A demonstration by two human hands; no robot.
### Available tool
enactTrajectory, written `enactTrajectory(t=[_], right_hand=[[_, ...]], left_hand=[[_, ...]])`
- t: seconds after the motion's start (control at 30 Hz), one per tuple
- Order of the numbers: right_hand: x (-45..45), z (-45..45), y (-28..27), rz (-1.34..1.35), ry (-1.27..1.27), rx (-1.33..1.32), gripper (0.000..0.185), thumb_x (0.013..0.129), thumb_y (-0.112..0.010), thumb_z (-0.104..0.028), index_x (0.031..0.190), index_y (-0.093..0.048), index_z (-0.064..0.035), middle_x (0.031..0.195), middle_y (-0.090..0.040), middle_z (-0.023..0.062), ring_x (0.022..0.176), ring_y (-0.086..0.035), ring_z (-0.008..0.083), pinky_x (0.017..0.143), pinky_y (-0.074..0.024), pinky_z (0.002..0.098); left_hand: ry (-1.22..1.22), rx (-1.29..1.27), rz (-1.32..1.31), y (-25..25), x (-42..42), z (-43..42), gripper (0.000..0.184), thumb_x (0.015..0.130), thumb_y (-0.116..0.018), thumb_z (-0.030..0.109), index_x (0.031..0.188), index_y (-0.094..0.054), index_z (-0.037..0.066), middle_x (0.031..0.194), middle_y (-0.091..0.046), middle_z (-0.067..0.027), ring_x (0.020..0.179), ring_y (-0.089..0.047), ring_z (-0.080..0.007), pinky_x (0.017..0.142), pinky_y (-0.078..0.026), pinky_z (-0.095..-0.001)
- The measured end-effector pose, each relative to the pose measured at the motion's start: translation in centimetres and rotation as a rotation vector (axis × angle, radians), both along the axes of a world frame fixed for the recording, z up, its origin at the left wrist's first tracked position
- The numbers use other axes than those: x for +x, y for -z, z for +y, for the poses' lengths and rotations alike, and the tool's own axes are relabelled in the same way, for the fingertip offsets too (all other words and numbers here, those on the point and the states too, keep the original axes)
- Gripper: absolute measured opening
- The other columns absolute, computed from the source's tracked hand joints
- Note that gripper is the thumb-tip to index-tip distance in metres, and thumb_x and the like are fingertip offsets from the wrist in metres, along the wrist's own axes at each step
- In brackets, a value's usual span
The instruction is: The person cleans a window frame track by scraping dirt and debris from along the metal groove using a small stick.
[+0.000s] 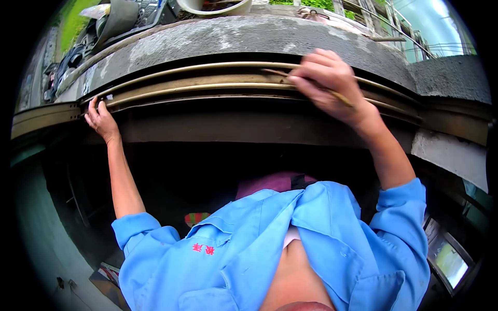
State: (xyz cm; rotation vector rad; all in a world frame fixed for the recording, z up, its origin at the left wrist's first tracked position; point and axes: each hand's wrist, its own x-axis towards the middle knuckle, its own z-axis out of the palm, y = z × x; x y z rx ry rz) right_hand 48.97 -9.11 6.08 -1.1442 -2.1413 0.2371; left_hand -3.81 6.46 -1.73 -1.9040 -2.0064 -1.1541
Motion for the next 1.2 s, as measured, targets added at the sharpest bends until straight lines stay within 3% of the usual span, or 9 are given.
enactTrajectory(t=[0.3, 0.4, 0.57, 0.73, 0.9, 1.0, 1.07, 1.13, 1.2], right_hand=[[-12.2, 6.2, 0.2, -0.058, -0.061, 0.032, 0.015, 0.082, -0.06, -0.019, 0.071, -0.057, -0.0086, 0.072, -0.057, 0.0059, 0.073, -0.058, 0.0255, 0.07, -0.0429, 0.0388], [-4.1, 3.3, -0.1, -0.013, -0.038, -0.12, 0.018, 0.084, -0.062, -0.018, 0.072, -0.058, -0.0056, 0.069, -0.057, 0.0074, 0.065, -0.057, 0.026, 0.062, -0.0452, 0.0373], [10.2, -5.9, -2.2, 0.132, 0.336, -0.444, 0.012, 0.082, -0.067, -0.012, 0.08, -0.065, -0.0004, 0.069, -0.062, 0.0031, 0.065, -0.055, 0.0091, 0.059, -0.0443, 0.0243], [16.1, -10.9, -5.2, 0.029, 0.58, -0.468, 0.016, 0.082, -0.066, -0.013, 0.081, -0.065, 0.0024, 0.066, -0.059, 0.0008, 0.063, -0.051, 0.007, 0.059, -0.0423, 0.0233], [17.0, -12.1, -9.1, -0.094, 0.806, -0.356, 0.019, 0.082, -0.064, -0.015, 0.079, -0.064, 0.0042, 0.059, -0.053, -0.0012, 0.059, -0.047, 0.0042, 0.055, -0.0387, 0.0224], [17.4, -10.9, -8.3, -0.257, 0.953, -0.389, 0.026, 0.081, -0.061, -0.02, 0.077, -0.064, 0.005, 0.059, -0.058, 0.0093, 0.058, -0.056, 0.0134, 0.057, -0.0438, 0.032], [17.6, -9.5, -7.8, -0.617, 1.119, -0.595, 0.027, 0.081, -0.057, -0.02, 0.072, -0.062, 0.0048, 0.063, -0.061, 0.0151, 0.062, -0.062, 0.0226, 0.062, -0.0471, 0.0376], [18.0, -8.9, -7.1, -0.64, 1.123, -0.532, 0.031, 0.082, -0.052, -0.019, 0.064, -0.058, 0.0064, 0.059, -0.06, 0.0169, 0.057, -0.062, 0.0265, 0.059, -0.0489, 0.0383], [17.3, -7.9, -7.0, -0.321, 1.204, -0.798, 0.034, 0.083, -0.05, -0.017, 0.061, -0.057, 0.0078, 0.053, -0.057, 0.0178, 0.046, -0.059, 0.0254, 0.053, -0.0493, 0.0381]], left_hand=[[-0.004, 0.024, -0.011, -0.8, 1.3, -0.7, 0.028, 0.087, -0.054, 0.025, 0.11, -0.063, 0.013, 0.118, -0.06, -0.0081, 0.115, -0.044, -0.0342, 0.103, -0.03, -0.0399], [-0.019, 0.036, -0.025, -0.1, 0.5, -0.1, 0.029, 0.087, -0.055, 0.026, 0.112, -0.063, 0.013, 0.118, -0.06, -0.0079, 0.117, -0.043, -0.0353, 0.104, -0.029, -0.0411], [-0.048, 0.001, -0.031, 0.4, 0.1, 0.3, 0.033, 0.087, -0.053, 0.029, 0.117, -0.06, 0.017, 0.126, -0.056, -0.0044, 0.127, -0.034, -0.0393, 0.109, -0.022, -0.0433], [-0.035, 0.119, 0.148, 1.3, -1.6, 1.5, 0.023, 0.085, -0.059, 0.023, 0.106, -0.066, 0.016, 0.1, -0.064, -0.0102, 0.092, -0.052, -0.0305, 0.087, -0.04, -0.0401], [-0.043, 0.055, 0.146, 1.9, -3.3, 2.4, 0.028, 0.088, -0.056, 0.028, 0.112, -0.065, 0.015, 0.11, -0.064, -0.0055, 0.104, -0.051, -0.0276, 0.094, -0.037, -0.0359], [0.016, 0.087, 0.176, 3.1, -5.2, 3.4, 0.03, 0.089, -0.055, 0.03, 0.113, -0.064, 0.016, 0.112, -0.063, -0.0041, 0.105, -0.051, -0.0275, 0.095, -0.037, -0.0362], [-0.025, 0.064, 0.162, 2.5, -4.2, 2.9, 0.03, 0.089, -0.054, 0.029, 0.113, -0.065, 0.016, 0.112, -0.064, -0.0048, 0.106, -0.051, -0.0273, 0.096, -0.036, -0.0359], [-0.035, 0.042, 0.121, 2.2, -3.8, 2.7, 0.031, 0.089, -0.054, 0.031, 0.114, -0.064, 0.016, 0.115, -0.063, -0.0039, 0.109, -0.05, -0.0274, 0.098, -0.036, -0.036], [-0.044, 0.052, 0.151, 1.9, -3.3, 2.2, 0.031, 0.088, -0.054, 0.031, 0.114, -0.064, 0.015, 0.115, -0.062, -0.0046, 0.109, -0.05, -0.0272, 0.098, -0.036, -0.0361]])
